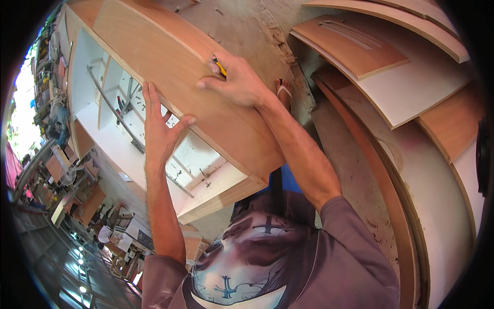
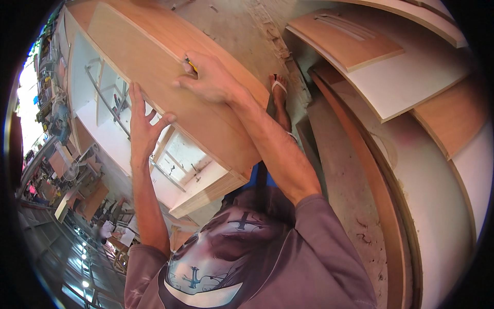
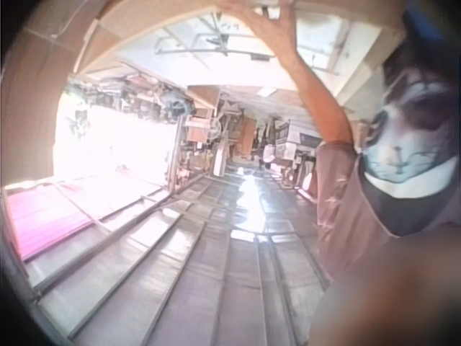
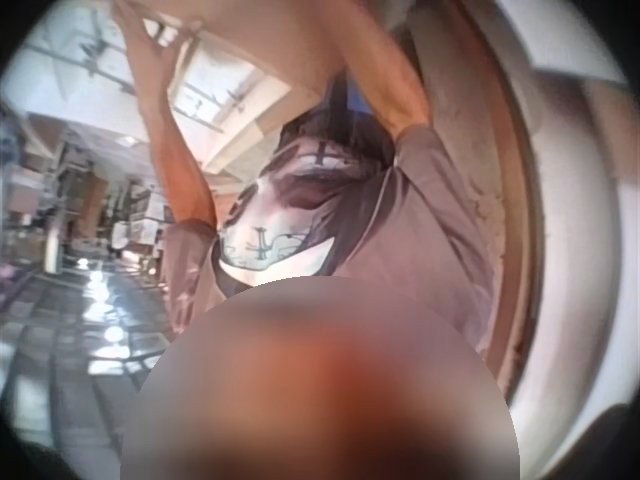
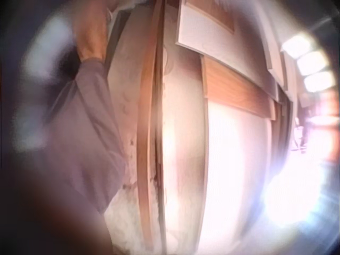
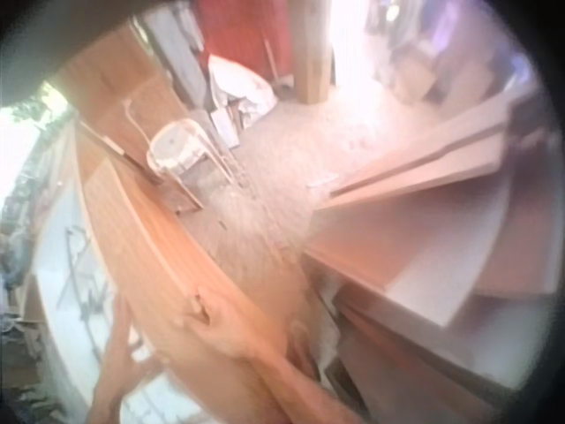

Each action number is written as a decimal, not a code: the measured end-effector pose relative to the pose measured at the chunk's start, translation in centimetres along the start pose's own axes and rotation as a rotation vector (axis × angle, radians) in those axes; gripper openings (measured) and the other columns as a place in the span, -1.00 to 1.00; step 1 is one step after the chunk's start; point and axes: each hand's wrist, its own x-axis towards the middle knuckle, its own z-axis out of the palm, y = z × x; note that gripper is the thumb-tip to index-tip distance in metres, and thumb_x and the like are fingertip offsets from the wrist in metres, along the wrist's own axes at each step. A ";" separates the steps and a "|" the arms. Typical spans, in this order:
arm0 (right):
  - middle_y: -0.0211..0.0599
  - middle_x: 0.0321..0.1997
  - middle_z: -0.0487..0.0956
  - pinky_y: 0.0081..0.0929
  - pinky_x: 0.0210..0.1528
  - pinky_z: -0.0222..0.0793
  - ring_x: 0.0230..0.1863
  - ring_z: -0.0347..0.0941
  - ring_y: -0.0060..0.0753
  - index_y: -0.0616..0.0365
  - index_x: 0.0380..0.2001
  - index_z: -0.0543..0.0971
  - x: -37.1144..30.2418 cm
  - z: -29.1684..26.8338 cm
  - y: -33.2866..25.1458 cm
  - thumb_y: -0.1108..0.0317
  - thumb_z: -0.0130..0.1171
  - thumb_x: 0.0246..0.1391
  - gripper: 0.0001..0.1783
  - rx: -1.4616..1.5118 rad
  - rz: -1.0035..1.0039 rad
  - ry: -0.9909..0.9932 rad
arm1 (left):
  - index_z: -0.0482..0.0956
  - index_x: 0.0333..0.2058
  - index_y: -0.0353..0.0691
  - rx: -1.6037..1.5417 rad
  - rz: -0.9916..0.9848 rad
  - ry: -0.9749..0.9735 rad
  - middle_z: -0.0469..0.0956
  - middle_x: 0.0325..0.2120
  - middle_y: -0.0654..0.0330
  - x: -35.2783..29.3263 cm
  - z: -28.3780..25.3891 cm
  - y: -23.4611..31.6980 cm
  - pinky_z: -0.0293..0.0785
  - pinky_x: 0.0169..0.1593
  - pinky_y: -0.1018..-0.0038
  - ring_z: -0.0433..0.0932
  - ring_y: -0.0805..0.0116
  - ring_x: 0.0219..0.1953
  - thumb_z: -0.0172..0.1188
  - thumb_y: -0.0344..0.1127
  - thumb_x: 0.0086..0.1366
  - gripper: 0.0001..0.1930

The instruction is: The person uses a cordless circular saw to cut a wooden panel, then fits and secures wooden pieces into a cabinet frame. They handle multiple wood pieces, align them, and use a pencil to mark positions while assembling the structure.

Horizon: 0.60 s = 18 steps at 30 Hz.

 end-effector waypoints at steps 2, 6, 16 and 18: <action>-0.45 -0.47 0.23 -0.39 -0.36 0.19 -0.40 0.14 -0.47 0.08 -0.40 0.28 0.0 0.0 0.0 0.28 0.53 0.05 -0.49 -0.011 0.009 -0.004 | -0.18 0.59 -0.24 -0.002 0.002 -0.004 -0.31 0.63 -0.04 0.1 0.0 0.1 0.50 0.39 -0.06 0.09 -0.05 0.58 0.68 -0.04 0.00 0.39; -0.35 -0.50 0.33 -0.32 -0.37 0.25 -0.42 0.22 -0.40 0.11 -0.41 0.31 0.0 -0.1 0.2 0.27 0.53 0.04 -0.51 -0.003 0.006 0.001 | -0.16 0.58 -0.25 0.027 -0.030 -0.020 -0.31 0.63 -0.03 0.2 -0.1 0.4 0.50 0.39 -0.05 0.09 -0.05 0.58 0.69 -0.09 -0.02 0.39; -0.48 -0.42 0.19 -0.46 -0.31 0.18 -0.34 0.10 -0.50 0.07 -0.35 0.28 -0.1 0.2 -0.3 0.26 0.54 0.09 -0.48 -0.055 -0.047 0.026 | -0.20 0.58 -0.29 -0.024 0.007 0.010 -0.35 0.63 -0.08 0.3 -0.4 -0.2 0.49 0.40 0.02 0.07 -0.06 0.59 0.70 -0.21 -0.03 0.40; -0.49 -0.42 0.18 -0.48 -0.30 0.16 -0.34 0.09 -0.51 0.06 -0.35 0.28 -0.1 0.2 -0.5 0.28 0.53 0.09 -0.49 -0.047 -0.001 0.000 | -0.21 0.57 -0.34 0.046 0.021 0.005 -0.35 0.62 -0.11 0.4 -0.5 -0.3 0.50 0.41 0.08 0.09 -0.06 0.58 0.70 -0.18 -0.04 0.41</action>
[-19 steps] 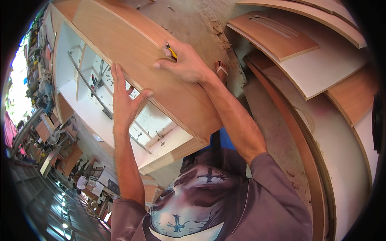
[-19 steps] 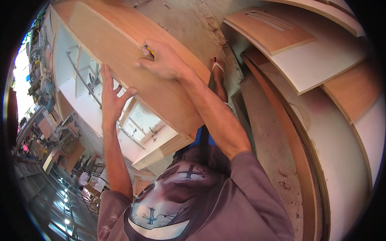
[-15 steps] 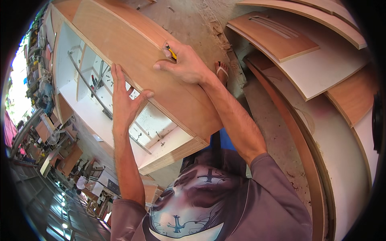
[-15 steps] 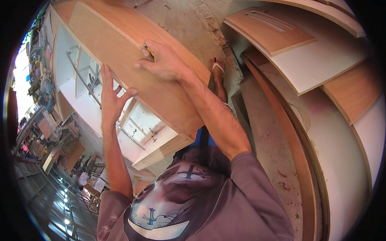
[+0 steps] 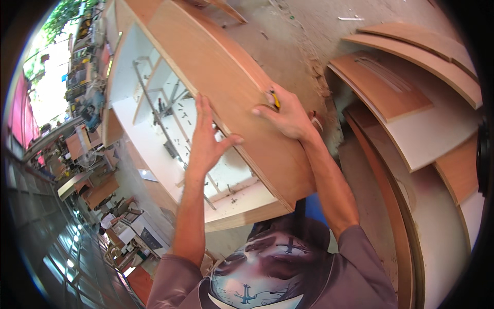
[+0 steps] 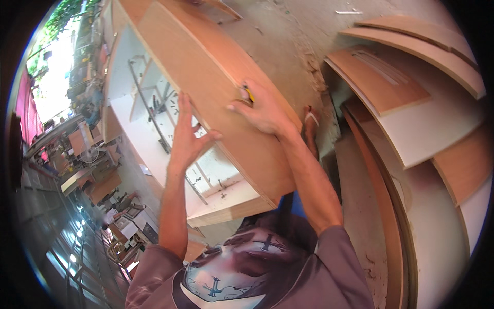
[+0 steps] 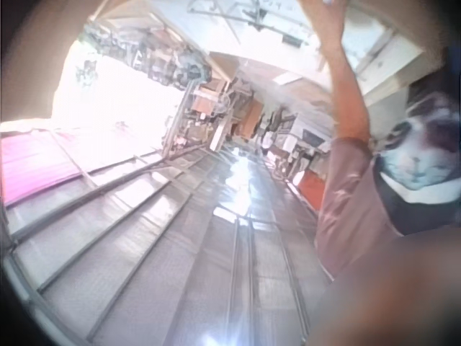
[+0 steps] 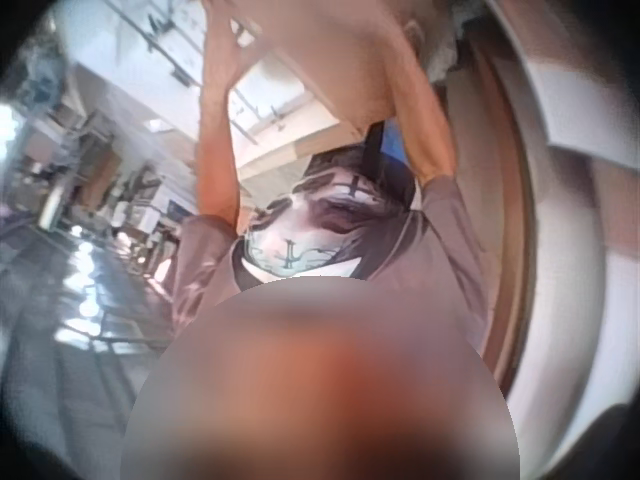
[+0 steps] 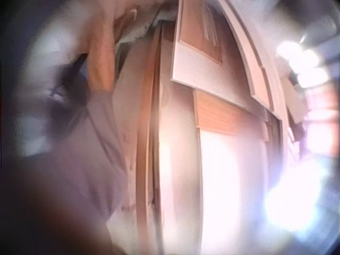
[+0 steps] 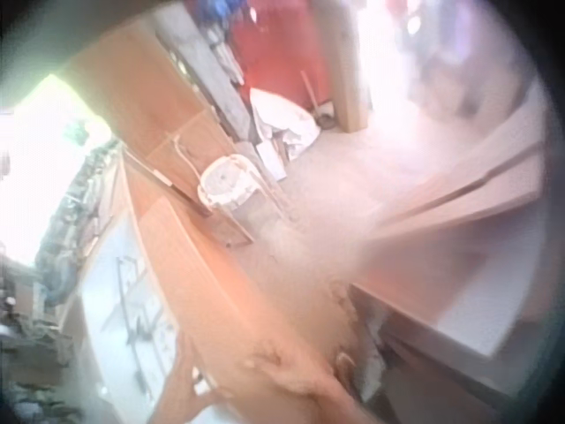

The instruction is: The person uses a cordless circular saw to cut a wooden panel, then fits and secures wooden pieces into a cabinet frame. They handle multiple wood pieces, align them, and use a pencil to mark positions while assembling the structure.

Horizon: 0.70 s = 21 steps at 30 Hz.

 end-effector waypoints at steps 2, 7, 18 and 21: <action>-0.50 -0.41 0.16 -0.49 -0.29 0.15 -0.34 0.08 -0.52 0.06 -0.34 0.28 0.0 0.0 -0.2 0.31 0.53 0.10 -0.49 0.007 0.010 -0.009 | -0.21 0.56 -0.39 -0.014 -0.015 -0.007 -0.35 0.62 -0.12 0.1 -0.1 -0.1 0.51 0.40 0.13 0.12 -0.06 0.57 0.70 -0.15 -0.06 0.42; -0.51 -0.42 0.14 -0.49 -0.29 0.12 -0.34 0.06 -0.53 0.06 -0.35 0.26 0.1 0.0 -0.7 0.35 0.52 0.09 -0.49 0.042 0.001 -0.012 | -0.20 0.55 -0.43 0.026 -0.018 -0.012 -0.36 0.62 -0.13 0.1 -0.4 0.2 0.51 0.39 0.16 0.23 -0.12 0.51 0.70 -0.08 -0.08 0.44; -0.37 -0.48 0.24 -0.32 -0.36 0.20 -0.43 0.18 -0.36 0.06 -0.32 0.31 0.0 -0.3 -1.2 0.35 0.50 0.08 -0.54 -0.059 0.047 -0.052 | -0.28 0.56 -0.37 -0.042 -0.058 -0.059 -0.47 0.61 -0.12 0.2 -0.9 0.6 0.50 0.40 0.03 0.11 -0.15 0.54 0.72 -0.09 -0.12 0.50; -0.42 -0.47 0.21 -0.40 -0.37 0.17 -0.42 0.15 -0.46 0.05 -0.32 0.30 -0.1 -0.3 -1.0 0.34 0.51 0.07 -0.53 -0.071 0.048 -0.046 | -0.26 0.54 -0.46 0.027 -0.063 -0.087 -0.46 0.61 -0.16 0.2 -1.1 0.8 0.51 0.38 0.13 0.33 -0.19 0.45 0.73 -0.06 -0.13 0.51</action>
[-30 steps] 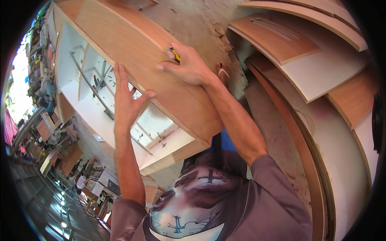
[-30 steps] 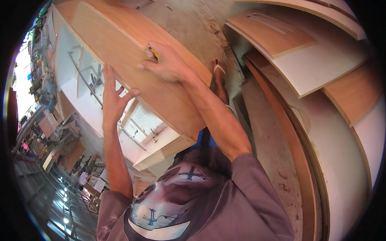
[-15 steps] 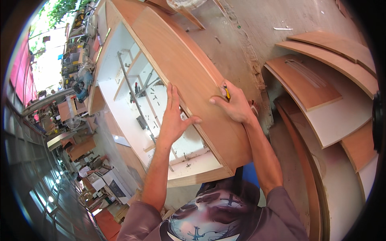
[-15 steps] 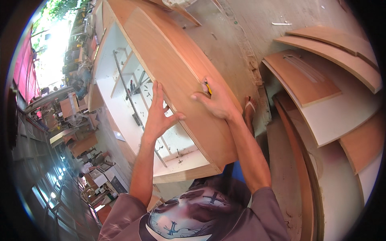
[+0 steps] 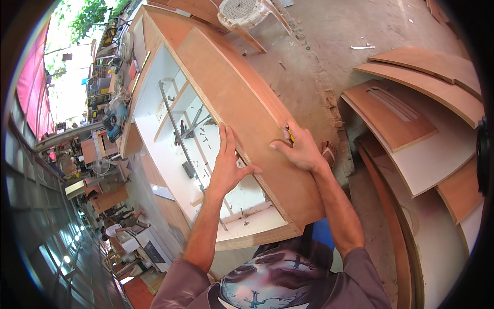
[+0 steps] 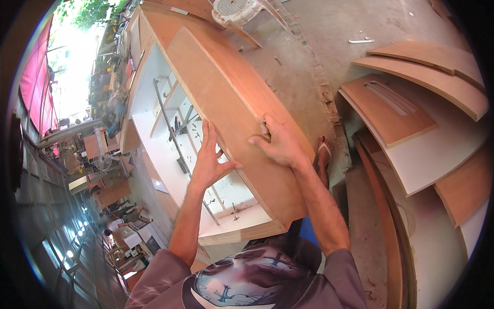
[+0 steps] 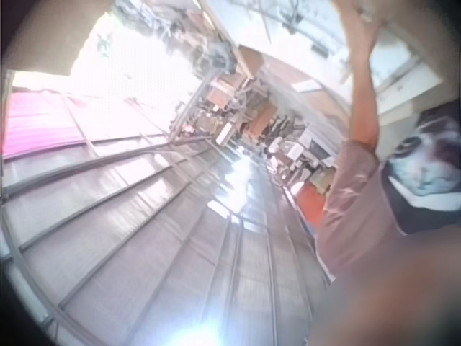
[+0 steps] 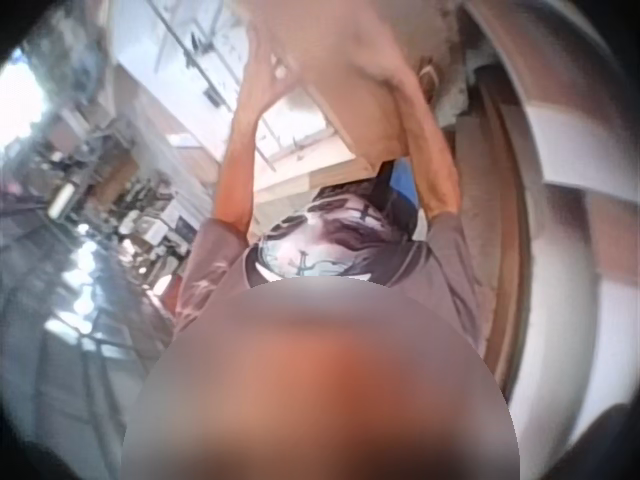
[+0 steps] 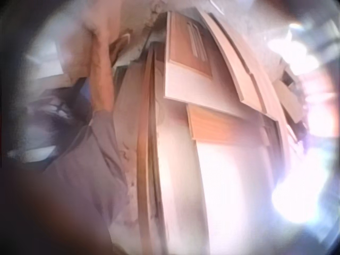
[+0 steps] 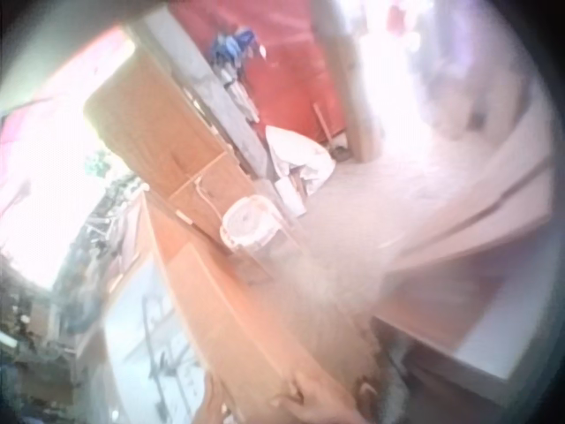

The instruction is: The person uses a cordless circular saw to cut a wooden panel, then fits and secures wooden pieces into a cabinet frame. They handle multiple wood pieces, align them, and use a pencil to mark positions while assembling the structure.

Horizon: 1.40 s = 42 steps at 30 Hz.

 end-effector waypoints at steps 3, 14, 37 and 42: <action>-0.45 -0.47 0.20 -0.41 -0.39 0.16 -0.42 0.14 -0.49 0.04 -0.31 0.30 0.0 0.0 0.0 0.32 0.53 0.07 -0.52 -0.015 -0.003 -0.002 | -0.25 0.54 -0.47 0.069 -0.026 -0.010 -0.46 0.61 -0.16 0.0 -0.2 0.1 0.49 0.40 0.13 0.29 -0.19 0.47 0.74 -0.07 -0.15 0.52; -0.22 -0.49 0.27 -0.25 -0.37 0.22 -0.44 0.19 -0.18 0.11 -0.30 0.33 -0.1 -0.5 -0.9 0.17 0.54 0.07 -0.48 -0.050 0.002 -0.024 | -0.28 0.55 -0.43 0.170 0.032 0.004 -0.41 0.61 -0.18 0.0 0.1 0.0 0.31 0.53 0.09 -0.04 -0.13 0.61 0.73 -0.04 -0.13 0.53; -0.37 -0.44 0.36 -0.40 -0.39 0.26 -0.43 0.21 -0.53 0.14 -0.28 0.36 -0.2 0.7 -2.6 0.31 0.54 0.08 -0.53 -0.167 -0.001 0.052 | -0.11 0.55 -0.39 0.238 -0.029 0.159 -0.19 0.57 -0.34 -2.1 0.4 -1.0 0.25 0.50 0.01 0.01 -0.38 0.56 0.62 0.17 0.00 0.39; -0.64 -0.42 0.21 -0.58 -0.42 0.12 -0.42 0.08 -0.69 0.06 -0.34 0.29 -1.2 3.1 -8.3 0.47 0.46 0.19 -0.57 0.128 -0.023 0.001 | 0.08 0.51 -0.35 -0.413 -0.099 0.500 0.16 0.48 -0.28 -9.6 4.3 -2.7 0.45 0.34 0.10 0.31 -0.25 0.44 0.43 0.06 0.33 0.01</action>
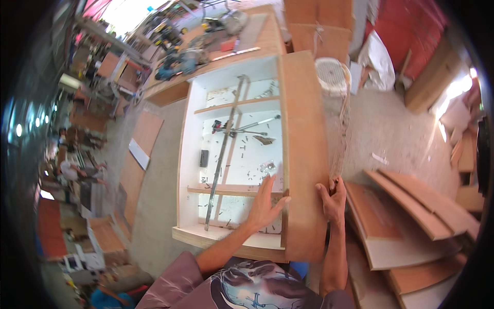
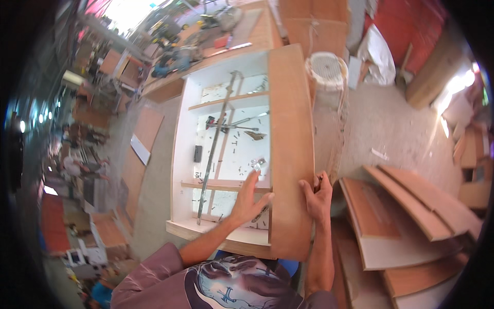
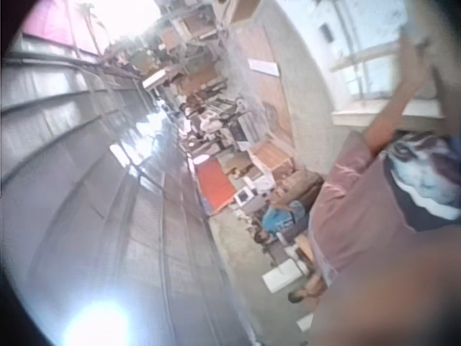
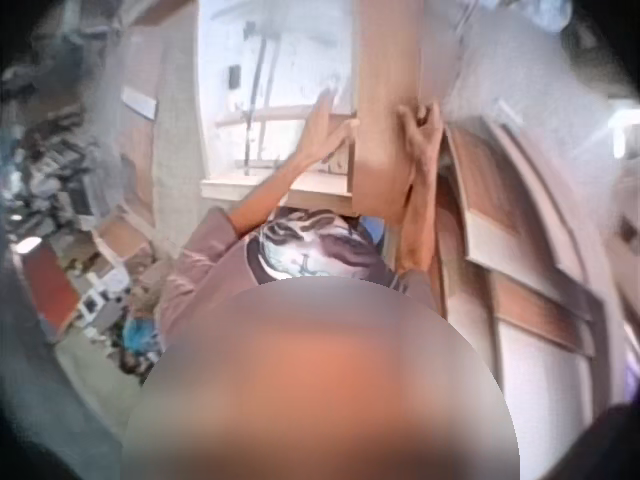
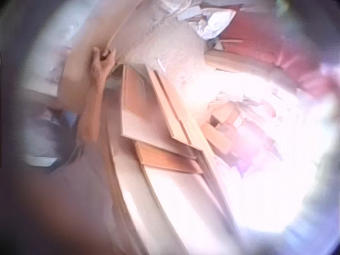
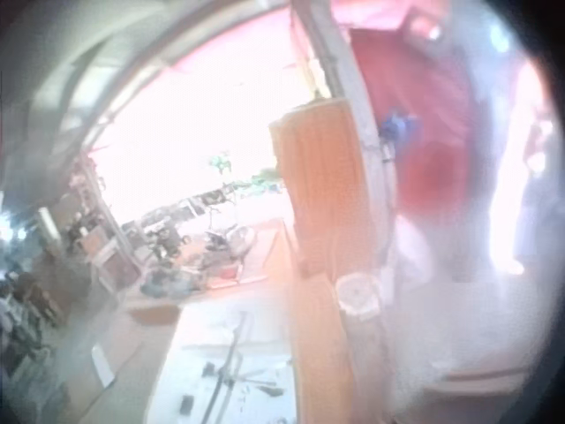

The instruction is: The person uses a cordless circular saw to cut a wooden panel, then fits and secures wooden pieces into a cabinet frame. They handle multiple wood pieces, align them, and use a pencil to mark positions while assembling the structure.

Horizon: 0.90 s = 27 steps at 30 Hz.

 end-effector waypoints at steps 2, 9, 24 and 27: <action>-0.65 -0.42 0.17 -0.60 -0.42 0.08 -0.41 0.06 -0.71 0.04 -0.36 0.29 -0.1 3.7 -1.2 0.49 0.43 0.22 -0.58 -0.123 -0.127 -0.013 | 0.16 0.49 -0.34 -0.417 -0.221 -0.046 0.37 0.39 -0.23 -3.4 -1.5 -2.0 0.55 0.24 0.17 0.50 -0.13 0.33 0.38 0.05 0.40 -0.09; -0.68 -0.42 0.15 -0.63 -0.42 0.03 -0.41 0.04 -0.74 -0.01 -0.36 0.27 -1.4 19.6 2.9 0.38 0.41 0.31 -0.57 -0.141 -0.067 0.026 | 0.37 0.39 -0.30 -0.398 -0.263 0.192 0.64 0.14 -0.03 -11.7 -8.7 -11.2 0.66 0.06 0.32 0.67 0.23 0.09 0.33 -0.13 0.47 -0.35; -0.07 -0.32 0.71 -0.21 -0.40 0.47 -0.41 0.59 -0.21 0.35 -0.19 0.57 8.3 18.5 15.7 0.14 0.37 0.28 -0.59 -1.050 -0.362 -0.629 | 0.68 0.07 -0.30 -0.567 -0.256 0.853 0.75 -0.12 0.06 -20.4 -22.1 -24.0 0.63 0.05 0.35 0.72 0.28 -0.05 0.26 -0.25 0.44 -0.67; -0.09 -0.39 0.73 -0.08 -0.37 0.54 -0.44 0.64 -0.04 0.23 -0.21 0.66 8.3 19.3 15.5 0.07 0.20 0.33 -0.62 -1.399 -0.968 -0.588 | 0.69 -0.05 -0.38 -0.642 -0.131 1.024 0.75 -0.13 -0.12 -19.9 -23.0 -19.5 0.62 0.06 0.22 0.74 0.01 -0.06 0.19 -0.28 0.39 -0.69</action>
